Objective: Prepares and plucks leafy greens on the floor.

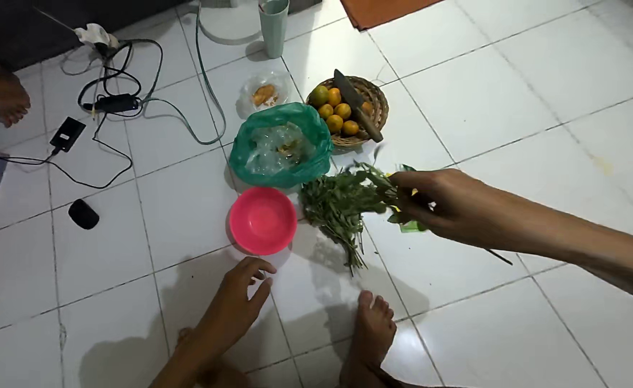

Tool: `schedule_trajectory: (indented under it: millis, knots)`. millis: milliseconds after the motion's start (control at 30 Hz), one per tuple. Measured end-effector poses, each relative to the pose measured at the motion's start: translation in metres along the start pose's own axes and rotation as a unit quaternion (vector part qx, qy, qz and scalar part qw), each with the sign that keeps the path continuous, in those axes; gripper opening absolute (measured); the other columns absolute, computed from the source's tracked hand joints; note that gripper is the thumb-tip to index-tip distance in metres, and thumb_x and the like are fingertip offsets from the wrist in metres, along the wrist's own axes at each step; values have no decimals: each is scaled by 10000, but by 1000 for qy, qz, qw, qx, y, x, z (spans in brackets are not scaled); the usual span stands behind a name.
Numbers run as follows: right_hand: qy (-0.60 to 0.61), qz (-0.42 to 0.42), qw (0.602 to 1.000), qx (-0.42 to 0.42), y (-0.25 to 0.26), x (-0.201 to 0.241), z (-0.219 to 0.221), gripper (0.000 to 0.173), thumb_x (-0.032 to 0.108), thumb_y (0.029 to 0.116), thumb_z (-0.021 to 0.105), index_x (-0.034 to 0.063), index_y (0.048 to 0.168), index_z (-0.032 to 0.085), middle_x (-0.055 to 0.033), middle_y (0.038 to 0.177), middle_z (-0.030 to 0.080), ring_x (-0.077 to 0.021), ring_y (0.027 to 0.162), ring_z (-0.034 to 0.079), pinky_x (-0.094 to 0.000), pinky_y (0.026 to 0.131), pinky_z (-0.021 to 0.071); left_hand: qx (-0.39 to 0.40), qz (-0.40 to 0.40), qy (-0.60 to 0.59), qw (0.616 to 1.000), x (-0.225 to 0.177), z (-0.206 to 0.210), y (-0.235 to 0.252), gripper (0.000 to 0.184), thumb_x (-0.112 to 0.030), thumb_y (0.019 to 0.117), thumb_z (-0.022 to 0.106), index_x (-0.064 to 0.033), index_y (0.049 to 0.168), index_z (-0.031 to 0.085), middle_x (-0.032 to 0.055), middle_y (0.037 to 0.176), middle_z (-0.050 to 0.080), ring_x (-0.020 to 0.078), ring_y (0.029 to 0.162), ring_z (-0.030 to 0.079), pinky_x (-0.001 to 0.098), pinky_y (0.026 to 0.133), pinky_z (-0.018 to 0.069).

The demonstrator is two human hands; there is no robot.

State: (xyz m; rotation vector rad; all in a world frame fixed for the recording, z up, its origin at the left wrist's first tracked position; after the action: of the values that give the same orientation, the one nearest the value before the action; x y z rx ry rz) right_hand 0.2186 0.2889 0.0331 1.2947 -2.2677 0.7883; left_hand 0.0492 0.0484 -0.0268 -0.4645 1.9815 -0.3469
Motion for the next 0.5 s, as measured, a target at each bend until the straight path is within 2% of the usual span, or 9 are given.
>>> schedule_trajectory:
  millis: [100,200,267,333,367,400,500]
  knots:
    - [66,-49,994,-67,7,27,-3,191,167,983,528,27,1003,657,-25,753,614,-46,623,594,-212,556,505,32,-23,-105,994,-16,4,-2,270,-123,1040,515,33,1203,664,130,1154,680,123,987,663,272,878,538]
    - [255,-67,961,-85,26,56,17,184,160,1050,500,15,1089,606,46,788,591,69,592,523,-108,545,458,50,-14,-225,973,-31,4,0,333,-191,1069,466,48,1246,615,84,1209,660,75,1038,657,262,919,542]
    - [383,-92,916,-73,45,77,40,182,129,1062,477,-1,1152,568,59,865,609,77,622,543,-109,569,489,25,-11,-293,956,-41,-3,3,422,-244,1074,437,71,1341,523,105,1316,620,98,1113,647,284,946,535]
    - [468,-131,872,-65,63,98,66,178,113,1063,463,-2,1174,538,79,873,598,66,633,556,-128,581,512,-29,-30,-349,936,-44,-17,7,501,-264,1085,402,85,1444,418,136,1367,576,139,1186,615,330,1007,512]
    - [493,-150,855,-61,70,108,79,178,110,1063,463,-4,1182,528,87,871,597,63,640,562,-135,588,517,-66,-49,-377,923,-44,-25,9,486,-264,1095,380,64,1452,420,111,1318,597,133,1172,614,341,1016,508]
    - [508,-174,842,-55,76,117,90,180,113,1062,465,0,1188,525,95,879,595,65,660,564,-137,603,517,-103,-70,-399,908,-43,-34,11,441,-270,1108,344,29,1409,462,64,1206,628,112,1103,624,334,983,513]
    - [514,-238,823,-48,90,139,106,190,132,1066,479,0,1195,525,89,929,619,69,727,590,-142,657,537,-174,-69,-451,873,-35,-61,15,383,-273,1121,319,-28,1337,521,13,1088,639,68,965,635,261,854,537]
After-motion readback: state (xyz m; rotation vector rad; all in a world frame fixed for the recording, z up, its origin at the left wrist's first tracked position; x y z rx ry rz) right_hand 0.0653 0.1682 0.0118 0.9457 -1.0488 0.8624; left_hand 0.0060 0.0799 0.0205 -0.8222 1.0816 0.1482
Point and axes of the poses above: each hand's wrist, its own y-axis towards the middle knuckle, its own z-axis out of the palm, x = y × z, the point moved 7 cm from there along y, towards the middle knuckle
